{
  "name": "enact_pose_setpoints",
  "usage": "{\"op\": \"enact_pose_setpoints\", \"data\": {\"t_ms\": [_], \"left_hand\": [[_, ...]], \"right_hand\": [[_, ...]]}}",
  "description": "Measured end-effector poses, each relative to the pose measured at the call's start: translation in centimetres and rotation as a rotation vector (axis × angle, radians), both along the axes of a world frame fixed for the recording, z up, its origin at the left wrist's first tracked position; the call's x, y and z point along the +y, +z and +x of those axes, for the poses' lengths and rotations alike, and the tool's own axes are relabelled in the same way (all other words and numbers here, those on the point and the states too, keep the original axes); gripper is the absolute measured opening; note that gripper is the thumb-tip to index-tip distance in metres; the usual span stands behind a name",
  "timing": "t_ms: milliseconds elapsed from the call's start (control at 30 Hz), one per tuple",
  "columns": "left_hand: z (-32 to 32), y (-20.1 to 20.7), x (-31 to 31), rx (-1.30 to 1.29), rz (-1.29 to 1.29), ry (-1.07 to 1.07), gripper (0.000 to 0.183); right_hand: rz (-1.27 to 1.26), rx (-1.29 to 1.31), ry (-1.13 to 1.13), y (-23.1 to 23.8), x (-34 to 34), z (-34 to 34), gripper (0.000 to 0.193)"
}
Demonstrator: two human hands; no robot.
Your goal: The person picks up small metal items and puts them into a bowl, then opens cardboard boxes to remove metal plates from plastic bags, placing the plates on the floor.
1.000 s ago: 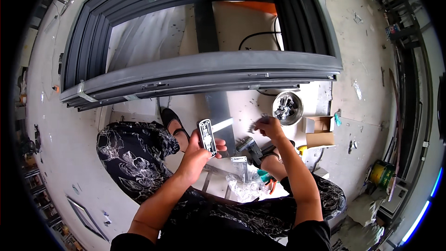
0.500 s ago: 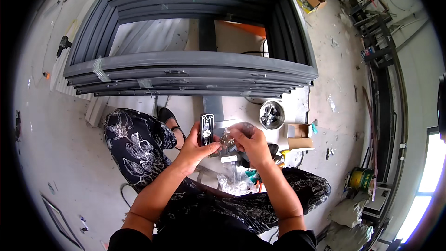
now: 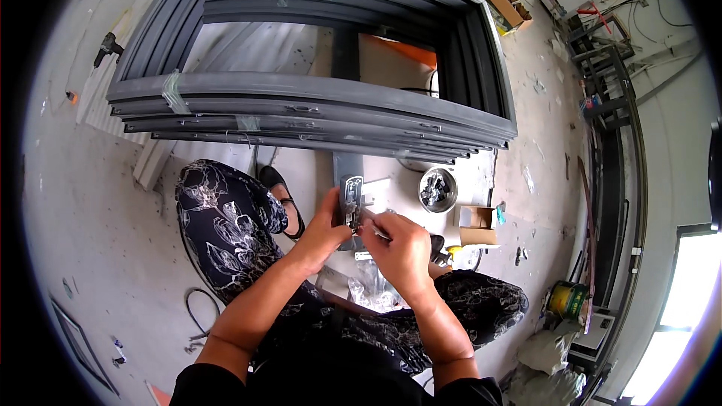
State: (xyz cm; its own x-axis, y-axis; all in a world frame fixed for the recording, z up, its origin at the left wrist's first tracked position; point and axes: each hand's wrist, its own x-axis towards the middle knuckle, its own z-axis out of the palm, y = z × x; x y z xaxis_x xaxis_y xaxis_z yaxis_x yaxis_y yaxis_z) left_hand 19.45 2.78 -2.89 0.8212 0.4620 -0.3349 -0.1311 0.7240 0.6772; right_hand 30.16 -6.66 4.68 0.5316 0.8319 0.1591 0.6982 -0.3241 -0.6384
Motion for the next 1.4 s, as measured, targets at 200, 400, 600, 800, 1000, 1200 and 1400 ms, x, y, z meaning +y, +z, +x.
{"op": "enact_pose_setpoints", "data": {"t_ms": [200,400,600,800,1000,1200,1400], "left_hand": [[0.0,0.3,0.1,-0.014,-0.012,-0.066,0.06],[-0.1,-0.2,0.2,-0.019,0.013,-0.105,0.063],[-0.3,-1.4,0.1,-0.004,0.067,-0.134,0.056],[-0.1,-0.2,0.1,-0.037,0.018,-0.147,0.044],[0.5,0.4,0.3,-0.121,-0.091,-0.042,0.046],[0.5,-0.3,0.1,-0.12,-0.167,-0.021,0.058],[0.5,0.7,0.0,-0.091,-0.166,0.006,0.057]], "right_hand": [[-0.051,-0.011,0.078,-0.2,0.9,0.2,0.016],[-0.112,-0.054,0.086,-0.3,1.1,0.3,0.014],[-0.089,0.036,0.107,-1.6,1.0,0.3,0.016],[-0.068,0.619,-0.067,-0.3,-0.6,1.5,0.017],[0.244,1.406,-0.09,1.1,-2.9,3.0,0.045],[0.295,1.687,-0.029,1.1,-2.7,2.4,0.047],[0.322,1.635,-0.081,1.9,-3.0,2.0,0.037]]}}
